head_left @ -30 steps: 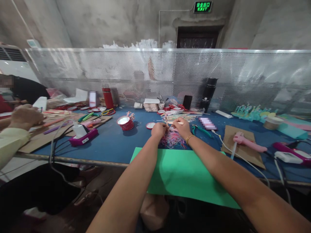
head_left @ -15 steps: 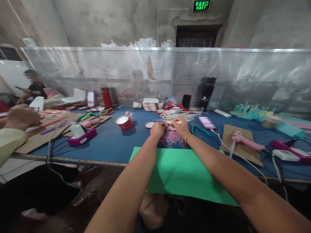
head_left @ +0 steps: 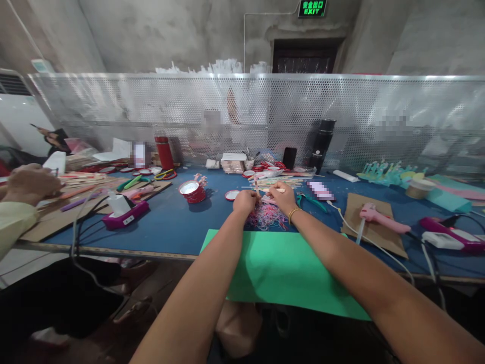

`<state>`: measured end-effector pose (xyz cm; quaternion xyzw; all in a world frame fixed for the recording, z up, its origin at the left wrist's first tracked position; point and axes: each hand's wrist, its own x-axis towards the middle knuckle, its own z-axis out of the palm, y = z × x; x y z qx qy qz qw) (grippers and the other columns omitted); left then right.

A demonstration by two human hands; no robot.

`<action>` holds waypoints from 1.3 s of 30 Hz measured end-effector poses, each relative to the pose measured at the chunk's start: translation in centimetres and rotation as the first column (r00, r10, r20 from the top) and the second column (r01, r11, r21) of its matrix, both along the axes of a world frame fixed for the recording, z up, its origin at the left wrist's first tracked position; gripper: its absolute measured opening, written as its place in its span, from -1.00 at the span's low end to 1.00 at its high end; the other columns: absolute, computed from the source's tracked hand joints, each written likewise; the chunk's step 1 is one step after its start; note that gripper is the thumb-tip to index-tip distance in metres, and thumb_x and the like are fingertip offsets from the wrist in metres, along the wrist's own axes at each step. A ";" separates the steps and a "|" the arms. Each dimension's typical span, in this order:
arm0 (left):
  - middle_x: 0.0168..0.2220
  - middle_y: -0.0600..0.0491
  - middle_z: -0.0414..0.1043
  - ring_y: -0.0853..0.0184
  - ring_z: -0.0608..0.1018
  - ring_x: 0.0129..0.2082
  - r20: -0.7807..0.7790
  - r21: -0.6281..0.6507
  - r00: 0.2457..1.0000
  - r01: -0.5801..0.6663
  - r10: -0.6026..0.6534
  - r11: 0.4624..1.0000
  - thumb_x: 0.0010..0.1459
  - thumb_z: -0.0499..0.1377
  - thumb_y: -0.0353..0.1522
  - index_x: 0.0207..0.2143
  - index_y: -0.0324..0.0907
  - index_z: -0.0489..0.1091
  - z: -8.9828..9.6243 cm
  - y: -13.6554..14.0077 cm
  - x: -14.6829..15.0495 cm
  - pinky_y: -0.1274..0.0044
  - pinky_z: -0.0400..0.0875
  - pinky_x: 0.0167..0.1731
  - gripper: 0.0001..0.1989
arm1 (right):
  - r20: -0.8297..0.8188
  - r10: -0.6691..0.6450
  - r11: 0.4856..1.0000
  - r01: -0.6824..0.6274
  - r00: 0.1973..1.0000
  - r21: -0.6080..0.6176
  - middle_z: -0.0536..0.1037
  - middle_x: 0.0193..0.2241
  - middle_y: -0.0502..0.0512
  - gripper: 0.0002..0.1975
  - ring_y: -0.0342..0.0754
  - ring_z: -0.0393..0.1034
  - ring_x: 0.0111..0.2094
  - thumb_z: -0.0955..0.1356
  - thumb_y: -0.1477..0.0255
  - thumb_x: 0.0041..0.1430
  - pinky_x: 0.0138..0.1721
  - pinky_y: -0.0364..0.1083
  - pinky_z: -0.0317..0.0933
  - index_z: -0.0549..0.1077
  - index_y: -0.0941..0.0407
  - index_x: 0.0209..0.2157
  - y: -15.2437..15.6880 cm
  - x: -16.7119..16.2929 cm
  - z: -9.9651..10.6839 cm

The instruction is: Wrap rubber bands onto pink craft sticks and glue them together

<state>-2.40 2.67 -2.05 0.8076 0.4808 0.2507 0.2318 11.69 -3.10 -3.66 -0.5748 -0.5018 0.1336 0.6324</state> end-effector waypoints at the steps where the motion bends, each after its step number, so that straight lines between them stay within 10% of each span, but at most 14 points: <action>1: -0.49 0.06 0.50 0.44 0.38 -0.55 -0.002 0.000 1.000 -0.002 0.002 1.000 0.07 0.16 -0.27 -0.35 -0.14 0.57 0.0 -0.1 0.0 0.59 0.11 -0.55 -0.78 | 0.000 0.002 1.000 -0.002 1.000 0.001 0.54 -0.57 -0.02 -0.86 -0.05 0.41 -0.49 0.28 0.31 -0.05 -0.43 -0.10 0.30 0.38 0.06 -0.55 0.0 0.0 0.0; 39: -0.48 0.06 0.50 0.44 0.37 -0.55 -0.008 -0.002 1.000 -0.018 0.018 1.000 0.09 0.16 -0.24 -0.35 -0.15 0.57 -0.1 0.1 0.1 0.60 0.14 -0.51 -0.77 | -0.027 0.068 0.997 -0.067 0.997 0.035 0.54 -0.57 -0.02 -0.89 -0.04 0.42 -0.50 0.30 0.34 -0.05 -0.45 -0.11 0.30 0.38 0.07 -0.54 -0.2 -0.4 0.4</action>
